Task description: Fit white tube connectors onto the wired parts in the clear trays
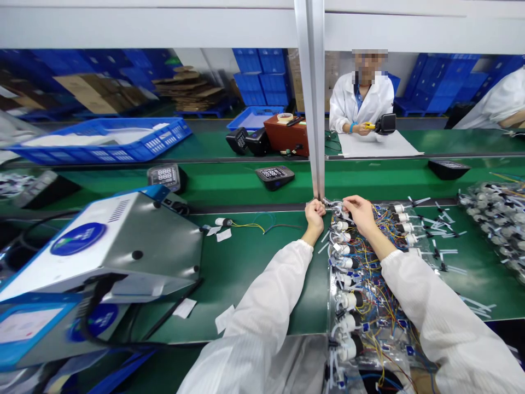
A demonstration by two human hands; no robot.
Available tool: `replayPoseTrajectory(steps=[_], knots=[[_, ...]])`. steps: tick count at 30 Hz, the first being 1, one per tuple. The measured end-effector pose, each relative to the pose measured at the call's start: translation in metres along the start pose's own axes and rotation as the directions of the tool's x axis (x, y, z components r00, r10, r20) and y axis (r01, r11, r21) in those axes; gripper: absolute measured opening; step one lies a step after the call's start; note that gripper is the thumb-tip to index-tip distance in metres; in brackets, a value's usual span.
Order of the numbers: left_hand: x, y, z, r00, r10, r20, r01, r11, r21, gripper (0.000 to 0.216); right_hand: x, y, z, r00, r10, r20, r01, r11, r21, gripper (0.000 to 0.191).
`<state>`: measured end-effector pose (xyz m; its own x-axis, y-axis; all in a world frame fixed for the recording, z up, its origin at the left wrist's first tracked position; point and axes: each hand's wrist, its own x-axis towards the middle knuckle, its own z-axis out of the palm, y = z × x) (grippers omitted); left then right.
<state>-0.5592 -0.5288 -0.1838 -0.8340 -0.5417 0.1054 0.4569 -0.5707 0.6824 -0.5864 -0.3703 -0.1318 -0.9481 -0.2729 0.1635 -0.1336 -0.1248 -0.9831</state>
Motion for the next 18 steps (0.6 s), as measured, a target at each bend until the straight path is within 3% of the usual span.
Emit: replayPoseTrajectory(steps=[18], knots=[[-0.0013,0.0002,0.0008,0.999,-0.038,0.038,0.039,0.999,-0.028,0.036,0.0006,-0.0016,0.0015,1.0,0.021,-0.009,-0.021,1.0,0.009,0.022]])
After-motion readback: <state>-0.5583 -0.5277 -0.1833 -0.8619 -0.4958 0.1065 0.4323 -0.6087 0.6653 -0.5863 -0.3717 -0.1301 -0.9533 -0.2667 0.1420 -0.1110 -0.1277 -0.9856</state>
